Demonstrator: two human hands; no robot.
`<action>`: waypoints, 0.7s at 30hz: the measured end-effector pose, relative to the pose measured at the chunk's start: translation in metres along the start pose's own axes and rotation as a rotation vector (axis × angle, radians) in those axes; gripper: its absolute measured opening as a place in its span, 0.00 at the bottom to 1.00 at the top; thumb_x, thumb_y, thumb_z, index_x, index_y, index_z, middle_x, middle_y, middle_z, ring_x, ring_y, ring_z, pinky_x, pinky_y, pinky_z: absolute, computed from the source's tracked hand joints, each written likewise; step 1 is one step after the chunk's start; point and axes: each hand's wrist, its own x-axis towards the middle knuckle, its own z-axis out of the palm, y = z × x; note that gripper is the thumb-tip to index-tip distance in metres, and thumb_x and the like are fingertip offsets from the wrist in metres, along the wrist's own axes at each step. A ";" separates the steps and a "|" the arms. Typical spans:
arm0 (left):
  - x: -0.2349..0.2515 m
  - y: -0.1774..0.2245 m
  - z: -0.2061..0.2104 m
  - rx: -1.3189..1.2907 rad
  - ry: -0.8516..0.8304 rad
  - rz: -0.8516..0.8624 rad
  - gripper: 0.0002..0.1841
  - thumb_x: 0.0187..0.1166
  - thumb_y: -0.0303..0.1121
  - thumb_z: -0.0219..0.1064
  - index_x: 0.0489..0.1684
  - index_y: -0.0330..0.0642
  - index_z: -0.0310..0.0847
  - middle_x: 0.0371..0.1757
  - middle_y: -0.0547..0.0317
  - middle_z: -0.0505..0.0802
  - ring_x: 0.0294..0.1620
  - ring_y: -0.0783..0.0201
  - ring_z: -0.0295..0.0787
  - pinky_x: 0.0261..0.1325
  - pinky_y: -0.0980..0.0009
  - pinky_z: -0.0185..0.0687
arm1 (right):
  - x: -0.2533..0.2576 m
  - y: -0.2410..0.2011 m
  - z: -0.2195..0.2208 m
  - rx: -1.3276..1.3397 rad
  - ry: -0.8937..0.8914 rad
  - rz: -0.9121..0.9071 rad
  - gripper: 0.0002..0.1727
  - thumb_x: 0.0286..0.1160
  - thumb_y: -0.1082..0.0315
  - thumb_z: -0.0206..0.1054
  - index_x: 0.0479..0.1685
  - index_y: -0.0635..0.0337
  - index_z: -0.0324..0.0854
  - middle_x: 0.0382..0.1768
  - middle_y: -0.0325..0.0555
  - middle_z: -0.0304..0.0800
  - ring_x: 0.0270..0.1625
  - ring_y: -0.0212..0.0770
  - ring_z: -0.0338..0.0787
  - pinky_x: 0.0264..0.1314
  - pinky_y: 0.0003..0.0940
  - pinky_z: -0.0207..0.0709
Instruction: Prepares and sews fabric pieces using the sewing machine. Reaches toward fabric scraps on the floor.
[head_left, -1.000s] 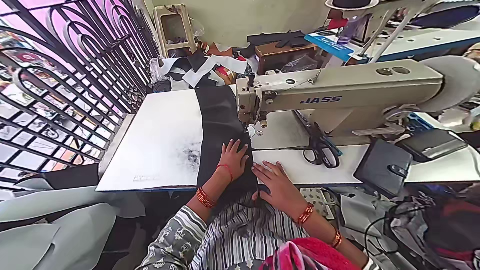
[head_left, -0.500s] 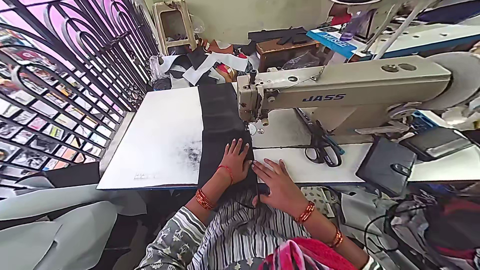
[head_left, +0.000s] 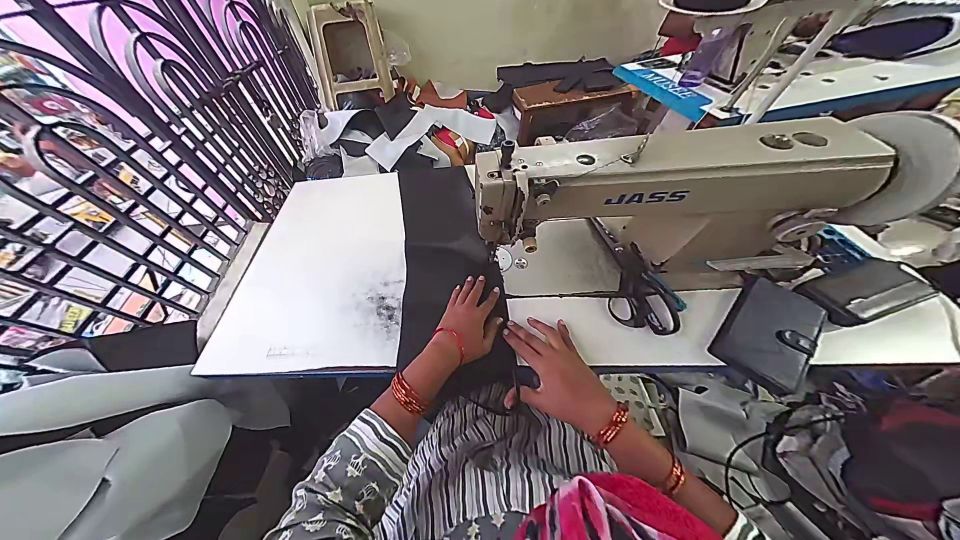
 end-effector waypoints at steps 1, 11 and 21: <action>-0.001 -0.001 0.001 0.007 -0.002 -0.001 0.32 0.92 0.45 0.51 0.94 0.45 0.54 0.96 0.40 0.50 0.98 0.42 0.36 0.96 0.46 0.29 | 0.000 -0.001 0.000 0.003 0.000 0.000 0.48 0.57 0.55 0.83 0.85 0.59 0.70 0.87 0.48 0.69 0.91 0.66 0.59 0.83 0.82 0.36; 0.004 0.001 -0.007 -0.003 0.014 -0.057 0.29 0.94 0.47 0.49 0.92 0.51 0.61 0.94 0.41 0.58 0.96 0.39 0.42 0.94 0.39 0.32 | 0.003 0.000 -0.001 -0.004 0.006 -0.012 0.47 0.58 0.53 0.82 0.84 0.60 0.72 0.86 0.49 0.70 0.90 0.67 0.60 0.83 0.82 0.39; -0.002 0.006 -0.002 -0.009 0.000 -0.083 0.30 0.92 0.47 0.49 0.94 0.52 0.57 0.96 0.43 0.52 0.97 0.40 0.37 0.93 0.36 0.28 | 0.002 0.001 0.002 -0.012 0.056 -0.031 0.46 0.58 0.53 0.82 0.82 0.61 0.74 0.85 0.50 0.73 0.88 0.67 0.65 0.82 0.82 0.43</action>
